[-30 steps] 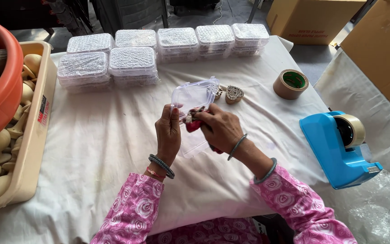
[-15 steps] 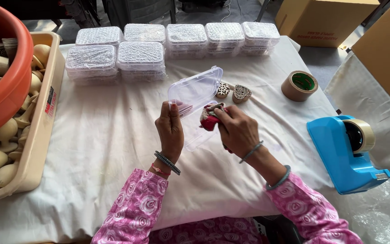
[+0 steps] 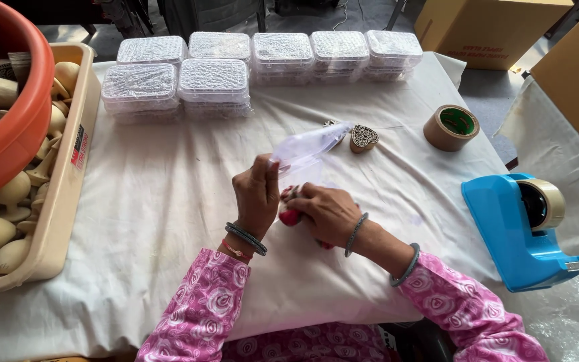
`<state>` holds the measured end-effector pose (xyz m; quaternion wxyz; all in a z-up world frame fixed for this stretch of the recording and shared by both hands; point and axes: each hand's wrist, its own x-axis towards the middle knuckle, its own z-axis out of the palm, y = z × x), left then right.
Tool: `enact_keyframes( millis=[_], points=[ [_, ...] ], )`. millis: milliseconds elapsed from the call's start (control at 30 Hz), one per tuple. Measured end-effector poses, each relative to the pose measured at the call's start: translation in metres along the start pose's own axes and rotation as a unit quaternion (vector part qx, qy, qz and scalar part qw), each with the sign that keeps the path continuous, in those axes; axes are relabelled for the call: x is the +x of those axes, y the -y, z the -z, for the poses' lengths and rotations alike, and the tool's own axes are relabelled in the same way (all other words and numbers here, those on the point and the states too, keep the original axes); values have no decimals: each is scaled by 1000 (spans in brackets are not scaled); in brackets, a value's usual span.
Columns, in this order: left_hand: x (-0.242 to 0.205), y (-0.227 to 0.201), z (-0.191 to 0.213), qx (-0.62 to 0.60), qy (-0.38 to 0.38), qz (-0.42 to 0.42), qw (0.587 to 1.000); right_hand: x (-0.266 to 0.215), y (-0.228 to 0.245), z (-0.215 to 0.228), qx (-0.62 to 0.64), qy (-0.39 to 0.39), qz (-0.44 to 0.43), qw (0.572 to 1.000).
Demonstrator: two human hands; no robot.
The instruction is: The person wipes two small decorative wooden items with a cloth, places them into a clear plastic container, and then wraps the container in bubble wrap. They secure the bubble wrap with tape using a tape dispenser.
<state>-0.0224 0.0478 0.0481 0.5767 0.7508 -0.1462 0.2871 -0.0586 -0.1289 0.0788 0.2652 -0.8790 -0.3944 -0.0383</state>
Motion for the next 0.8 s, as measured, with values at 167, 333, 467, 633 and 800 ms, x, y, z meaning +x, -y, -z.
enact_keyframes(
  millis=[167,333,467,633,800],
  points=[
    [0,-36,8,29,47,-191,980,-8,-8,9,-274,-63,-144,949],
    [-2,-53,10,-2,47,-284,958,-11,-6,-12,-215,12,-184,959],
    [-4,-41,9,-14,15,-226,974,-11,23,1,3,-71,-12,997],
    [3,-1,6,36,-23,-130,991,-41,28,37,93,80,14,992],
    [13,21,1,-74,-90,40,992,-103,-11,94,-110,154,-230,955]
  ],
)
